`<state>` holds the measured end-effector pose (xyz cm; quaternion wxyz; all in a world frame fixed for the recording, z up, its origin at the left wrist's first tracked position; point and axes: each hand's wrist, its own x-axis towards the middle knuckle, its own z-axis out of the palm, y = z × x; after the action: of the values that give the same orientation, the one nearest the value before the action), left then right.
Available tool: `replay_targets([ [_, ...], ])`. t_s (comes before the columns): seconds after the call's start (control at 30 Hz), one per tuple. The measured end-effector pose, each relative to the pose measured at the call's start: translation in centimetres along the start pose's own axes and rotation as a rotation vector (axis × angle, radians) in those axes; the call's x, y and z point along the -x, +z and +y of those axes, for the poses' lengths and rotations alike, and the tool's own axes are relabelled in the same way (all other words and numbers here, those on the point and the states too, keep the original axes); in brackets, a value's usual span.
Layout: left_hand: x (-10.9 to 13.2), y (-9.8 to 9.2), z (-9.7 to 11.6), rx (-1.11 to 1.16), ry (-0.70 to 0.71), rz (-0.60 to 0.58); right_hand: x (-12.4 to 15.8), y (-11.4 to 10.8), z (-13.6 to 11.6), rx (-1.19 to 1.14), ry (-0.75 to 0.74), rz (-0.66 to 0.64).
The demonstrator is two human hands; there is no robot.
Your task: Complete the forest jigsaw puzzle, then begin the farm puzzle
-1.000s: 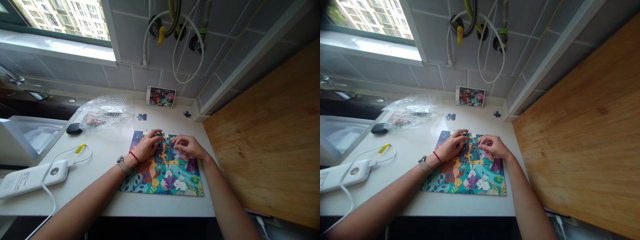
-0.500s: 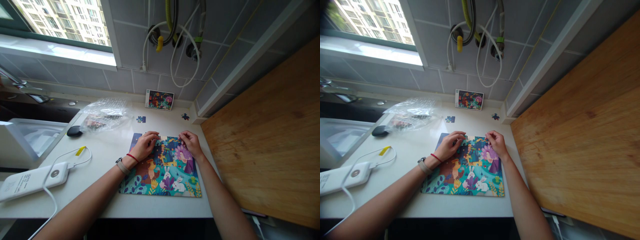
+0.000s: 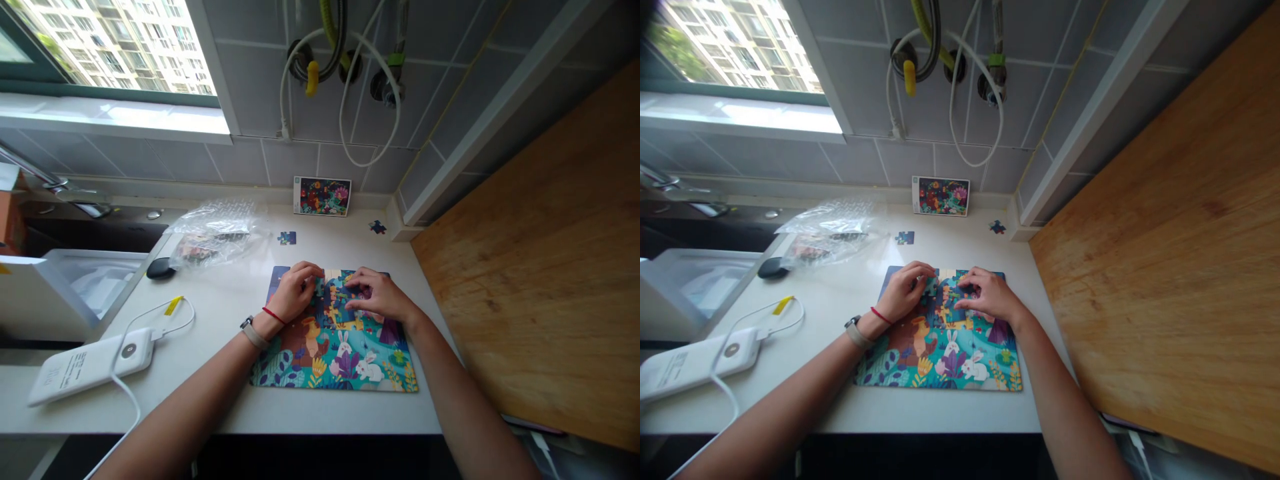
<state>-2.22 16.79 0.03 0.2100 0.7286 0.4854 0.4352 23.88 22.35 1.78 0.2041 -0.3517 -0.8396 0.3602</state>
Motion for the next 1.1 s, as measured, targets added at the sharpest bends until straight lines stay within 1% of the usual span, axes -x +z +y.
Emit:
replay_targets([
  [0.17,0.0,0.0,0.3,-0.113,0.025,0.002,0.1,0.4,-1.3,0.131,-0.049,-0.087],
  [0.33,-0.1,0.0,0.6,-0.111,0.077,-0.016,0.0,0.7,-1.7,0.129,-0.023,-0.108],
  [0.43,-0.1,-0.1,0.7,-0.098,0.090,-0.020,0.1,0.9,-1.2,-0.011,0.096,-0.074],
  [0.53,-0.1,0.0,0.7,-0.095,0.087,-0.016,0.1,1.1,-0.6,-0.241,0.241,0.031],
  [0.6,-0.1,0.0,0.7,-0.095,0.082,-0.021,-0.1,1.2,-0.5,-0.367,0.278,0.095],
  [0.7,0.0,0.1,0.7,-0.109,0.067,-0.026,-0.4,1.3,-0.4,-0.453,0.293,0.144],
  [0.77,0.0,-0.1,0.6,-0.146,0.030,0.028,-0.5,1.4,-0.3,-0.466,0.301,0.175],
  [0.8,-0.1,-0.2,0.5,-0.164,-0.003,0.092,-0.6,1.5,-0.2,-0.472,0.310,0.190],
  [0.87,-0.3,-0.6,0.2,-0.164,-0.098,0.259,-0.7,1.6,0.1,-0.494,0.331,0.212],
  [0.93,-0.5,-1.1,-0.2,-0.092,-0.210,0.409,-0.7,1.6,0.3,-0.517,0.345,0.222],
  [0.97,-0.6,-1.3,-0.5,-0.040,-0.262,0.454,-0.7,1.7,0.3,-0.525,0.347,0.224],
  [1.03,-0.8,-1.5,-1.0,0.060,-0.338,0.494,-0.8,1.7,0.4,-0.536,0.347,0.230],
  [1.1,-0.9,-1.6,-1.3,0.114,-0.370,0.492,-0.8,1.6,0.3,-0.544,0.348,0.231],
])
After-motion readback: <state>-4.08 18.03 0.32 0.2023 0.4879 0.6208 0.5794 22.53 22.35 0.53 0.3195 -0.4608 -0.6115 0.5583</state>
